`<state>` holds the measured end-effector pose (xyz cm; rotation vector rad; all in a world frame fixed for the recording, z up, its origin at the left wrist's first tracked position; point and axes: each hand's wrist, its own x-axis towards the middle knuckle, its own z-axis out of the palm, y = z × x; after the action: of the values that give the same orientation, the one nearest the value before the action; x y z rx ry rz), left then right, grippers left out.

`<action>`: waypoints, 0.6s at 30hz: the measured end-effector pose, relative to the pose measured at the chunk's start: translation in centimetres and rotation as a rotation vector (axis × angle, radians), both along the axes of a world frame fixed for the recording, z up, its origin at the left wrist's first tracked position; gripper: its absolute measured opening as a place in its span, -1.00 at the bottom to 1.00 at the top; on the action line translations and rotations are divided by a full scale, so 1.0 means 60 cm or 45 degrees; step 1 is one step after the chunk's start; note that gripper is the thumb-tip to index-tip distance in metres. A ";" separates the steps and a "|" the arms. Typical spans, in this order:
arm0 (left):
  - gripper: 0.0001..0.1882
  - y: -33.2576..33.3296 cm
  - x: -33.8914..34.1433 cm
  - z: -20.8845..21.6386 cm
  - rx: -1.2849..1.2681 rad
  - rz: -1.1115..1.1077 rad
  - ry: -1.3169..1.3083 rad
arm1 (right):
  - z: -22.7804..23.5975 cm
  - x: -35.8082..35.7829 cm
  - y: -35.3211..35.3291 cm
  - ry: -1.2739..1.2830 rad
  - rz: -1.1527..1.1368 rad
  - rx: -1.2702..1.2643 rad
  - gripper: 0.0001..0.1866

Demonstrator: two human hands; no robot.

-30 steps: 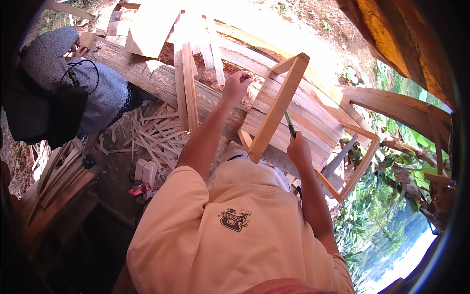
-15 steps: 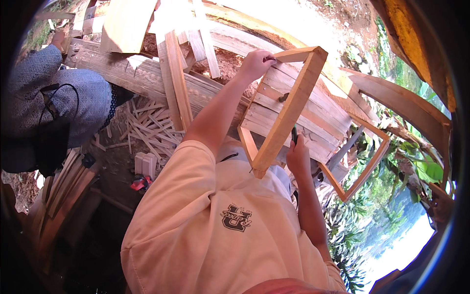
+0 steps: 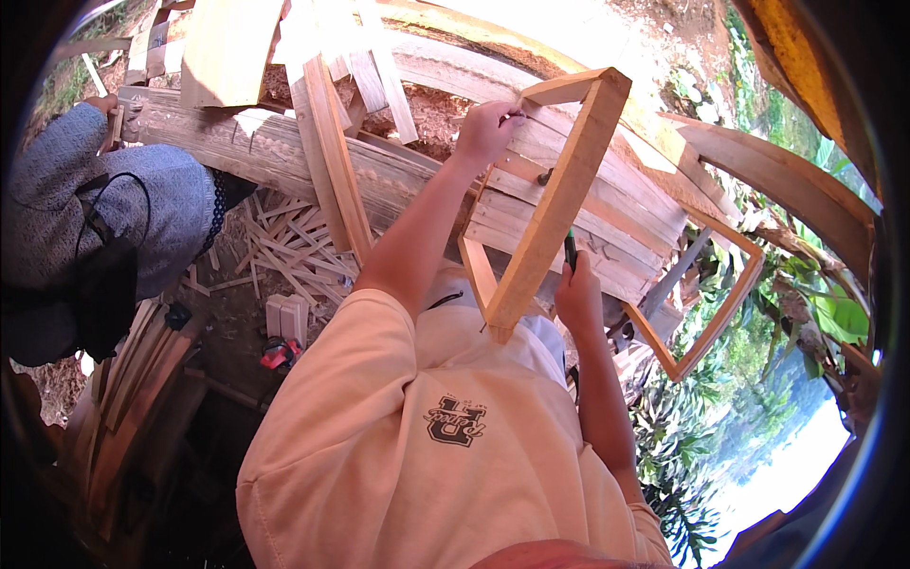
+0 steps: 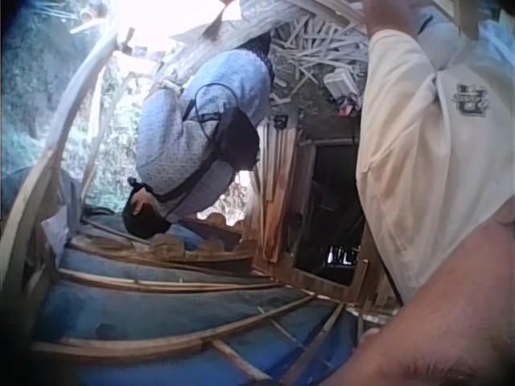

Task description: The person uses a hammer to drive nails into a wooden frame structure, securing the joints. They repeatedly position the frame and strike the nails to fasten the components together in an outdoor setting.

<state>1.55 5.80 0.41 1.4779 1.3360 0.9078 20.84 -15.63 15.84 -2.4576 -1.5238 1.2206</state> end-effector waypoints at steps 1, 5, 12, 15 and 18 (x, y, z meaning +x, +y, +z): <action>-0.76 0.003 -0.002 0.002 0.012 -0.027 0.020 | 0.001 0.000 0.000 0.001 -0.006 0.001 -0.83; -0.76 0.011 -0.008 0.011 0.048 -0.100 0.076 | 0.001 0.001 -0.001 -0.005 -0.008 0.007 -0.83; -0.78 0.016 -0.009 0.013 0.132 -0.156 0.134 | -0.004 0.001 -0.005 0.021 -0.026 0.041 -0.84; -0.78 0.019 -0.009 0.015 0.152 -0.182 0.153 | -0.009 0.002 -0.009 0.039 -0.031 0.070 -0.84; -0.79 0.020 -0.011 0.012 0.150 -0.184 0.135 | -0.008 0.000 -0.008 0.040 -0.035 0.065 -0.84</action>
<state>0.91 7.02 1.13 1.7112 1.2504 0.8366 20.86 -16.14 15.38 -2.4073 -1.4894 1.1952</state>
